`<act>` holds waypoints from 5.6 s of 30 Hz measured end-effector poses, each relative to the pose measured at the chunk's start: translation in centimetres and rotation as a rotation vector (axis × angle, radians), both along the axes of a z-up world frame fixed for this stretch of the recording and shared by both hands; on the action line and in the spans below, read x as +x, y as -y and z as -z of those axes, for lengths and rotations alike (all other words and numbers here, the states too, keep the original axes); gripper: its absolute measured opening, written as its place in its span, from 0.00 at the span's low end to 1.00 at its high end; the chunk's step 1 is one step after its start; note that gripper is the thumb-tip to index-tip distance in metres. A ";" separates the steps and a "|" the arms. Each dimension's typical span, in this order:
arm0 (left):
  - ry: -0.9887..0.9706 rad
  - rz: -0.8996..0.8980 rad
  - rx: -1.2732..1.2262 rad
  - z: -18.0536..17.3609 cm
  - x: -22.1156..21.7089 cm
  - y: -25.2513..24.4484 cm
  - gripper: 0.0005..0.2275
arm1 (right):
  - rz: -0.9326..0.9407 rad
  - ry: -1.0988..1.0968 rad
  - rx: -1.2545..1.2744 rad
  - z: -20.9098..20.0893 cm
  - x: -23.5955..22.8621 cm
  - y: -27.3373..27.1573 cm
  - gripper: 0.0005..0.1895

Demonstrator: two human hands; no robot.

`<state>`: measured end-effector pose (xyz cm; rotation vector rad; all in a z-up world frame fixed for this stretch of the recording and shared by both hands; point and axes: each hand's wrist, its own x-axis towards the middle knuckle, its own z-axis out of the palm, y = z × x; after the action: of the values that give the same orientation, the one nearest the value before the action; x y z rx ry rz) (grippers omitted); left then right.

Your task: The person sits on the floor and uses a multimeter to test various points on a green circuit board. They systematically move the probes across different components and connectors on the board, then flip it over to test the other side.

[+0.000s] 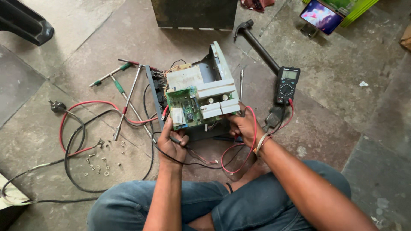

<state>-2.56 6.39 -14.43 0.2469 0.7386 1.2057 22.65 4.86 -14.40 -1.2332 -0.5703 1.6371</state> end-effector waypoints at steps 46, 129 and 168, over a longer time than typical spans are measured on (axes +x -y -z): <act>-0.174 0.142 -0.034 1.4 2.5 0.4 0.26 | -0.245 1.014 0.161 -0.8 5.7 -2.1 0.16; -0.673 0.255 0.608 -12.8 2.0 5.1 0.22 | -0.560 1.095 0.598 -13.7 -4.2 5.2 0.10; -0.563 0.009 0.303 -5.3 0.1 1.3 0.19 | 0.575 0.293 0.736 -6.2 13.0 1.9 0.31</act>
<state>-2.43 5.06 -9.13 0.8647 1.0327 1.2488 35.62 3.01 -8.21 -0.9466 -0.8118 0.6644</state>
